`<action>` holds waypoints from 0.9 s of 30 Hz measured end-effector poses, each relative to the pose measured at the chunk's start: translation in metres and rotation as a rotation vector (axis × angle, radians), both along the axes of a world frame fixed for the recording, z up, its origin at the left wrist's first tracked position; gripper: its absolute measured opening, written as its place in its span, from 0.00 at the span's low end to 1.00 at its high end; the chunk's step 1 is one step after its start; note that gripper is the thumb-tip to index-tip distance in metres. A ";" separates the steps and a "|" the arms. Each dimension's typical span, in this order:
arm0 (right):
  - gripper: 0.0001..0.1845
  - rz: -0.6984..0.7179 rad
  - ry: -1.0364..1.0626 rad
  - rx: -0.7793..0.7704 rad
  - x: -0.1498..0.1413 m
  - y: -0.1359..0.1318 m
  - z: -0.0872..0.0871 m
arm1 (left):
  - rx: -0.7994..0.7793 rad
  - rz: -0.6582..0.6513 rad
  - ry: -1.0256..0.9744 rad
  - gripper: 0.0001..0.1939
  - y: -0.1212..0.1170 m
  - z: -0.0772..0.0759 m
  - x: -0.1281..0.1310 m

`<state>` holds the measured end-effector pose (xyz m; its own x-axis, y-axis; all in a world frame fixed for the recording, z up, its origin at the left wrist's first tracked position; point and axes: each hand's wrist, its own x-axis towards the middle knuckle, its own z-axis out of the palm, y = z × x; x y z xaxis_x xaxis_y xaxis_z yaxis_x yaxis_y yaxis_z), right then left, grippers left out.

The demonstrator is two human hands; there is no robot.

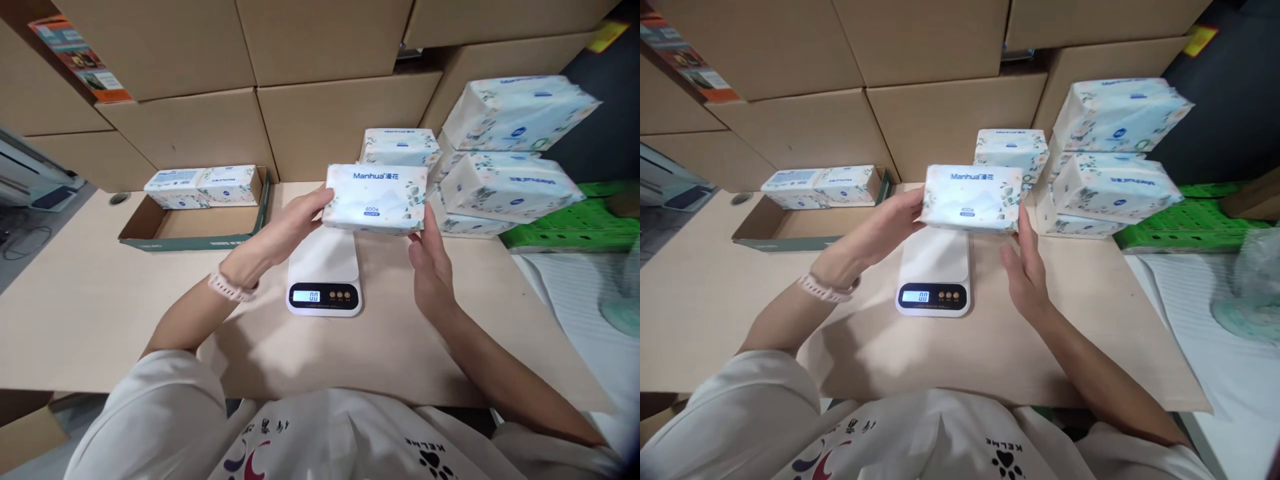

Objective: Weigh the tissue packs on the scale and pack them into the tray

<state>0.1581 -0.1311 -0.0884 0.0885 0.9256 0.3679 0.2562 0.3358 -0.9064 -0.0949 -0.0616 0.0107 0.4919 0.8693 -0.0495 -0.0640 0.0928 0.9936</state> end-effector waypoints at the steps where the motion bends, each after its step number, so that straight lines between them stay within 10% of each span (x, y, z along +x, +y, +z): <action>1: 0.42 0.044 -0.038 -0.005 -0.004 -0.004 0.005 | -0.025 0.020 0.010 0.25 -0.015 0.008 -0.012; 6: 0.45 0.222 -0.101 -0.148 -0.027 -0.017 0.009 | -0.166 0.093 0.062 0.25 -0.057 0.011 -0.051; 13: 0.51 0.243 -0.046 -0.365 -0.046 -0.025 -0.009 | -0.265 0.130 0.075 0.26 -0.055 -0.010 -0.064; 18: 0.45 0.112 0.019 -0.271 -0.047 -0.019 -0.021 | -0.244 0.150 0.070 0.21 -0.052 -0.022 -0.071; 27: 0.28 -0.249 0.331 -0.256 -0.028 0.004 -0.054 | -0.356 0.637 -0.100 0.16 -0.057 -0.091 -0.092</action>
<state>0.1301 -0.1273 -0.1425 0.3922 0.9187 0.0462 -0.0152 0.0567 -0.9983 -0.1865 -0.1185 -0.0807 -0.0859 0.9278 -0.3631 -0.3016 0.3231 0.8970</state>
